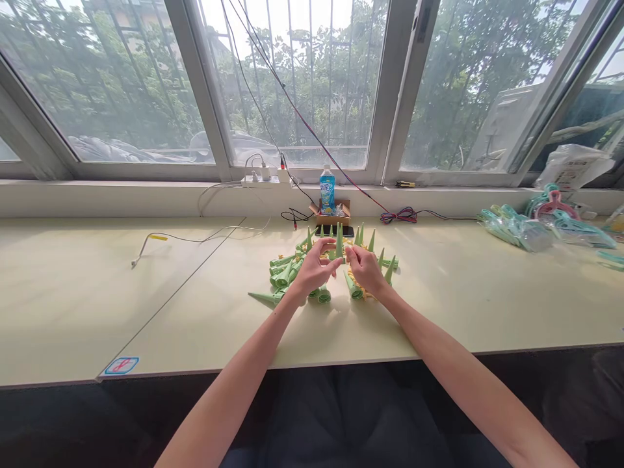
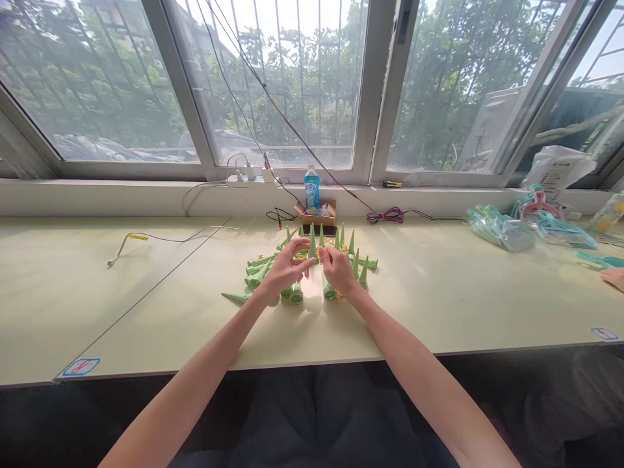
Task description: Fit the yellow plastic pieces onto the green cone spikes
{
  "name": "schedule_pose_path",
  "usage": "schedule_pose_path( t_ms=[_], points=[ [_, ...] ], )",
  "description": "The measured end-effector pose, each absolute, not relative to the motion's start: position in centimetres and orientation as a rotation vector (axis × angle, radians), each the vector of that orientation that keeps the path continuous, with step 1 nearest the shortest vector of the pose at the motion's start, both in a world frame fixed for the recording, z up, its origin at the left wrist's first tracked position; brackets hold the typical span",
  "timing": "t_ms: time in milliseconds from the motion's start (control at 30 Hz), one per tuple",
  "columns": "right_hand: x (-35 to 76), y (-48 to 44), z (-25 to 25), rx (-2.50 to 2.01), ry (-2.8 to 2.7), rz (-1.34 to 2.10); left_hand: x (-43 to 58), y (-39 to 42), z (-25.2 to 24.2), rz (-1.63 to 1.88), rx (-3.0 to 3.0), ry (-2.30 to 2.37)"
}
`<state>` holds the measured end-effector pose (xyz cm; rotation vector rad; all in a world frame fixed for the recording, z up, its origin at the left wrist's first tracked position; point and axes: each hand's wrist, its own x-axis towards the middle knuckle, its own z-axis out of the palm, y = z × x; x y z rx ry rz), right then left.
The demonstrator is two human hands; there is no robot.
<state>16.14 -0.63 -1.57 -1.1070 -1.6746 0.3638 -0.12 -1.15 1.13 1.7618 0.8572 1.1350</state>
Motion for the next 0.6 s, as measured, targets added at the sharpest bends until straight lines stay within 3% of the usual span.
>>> schedule_pose_path(
  t_ms=[600],
  points=[
    [16.07, -0.63, -1.55, -1.146, -1.693, 0.336, -0.02, -1.14, 1.14, 1.203, 1.902, 0.916]
  ],
)
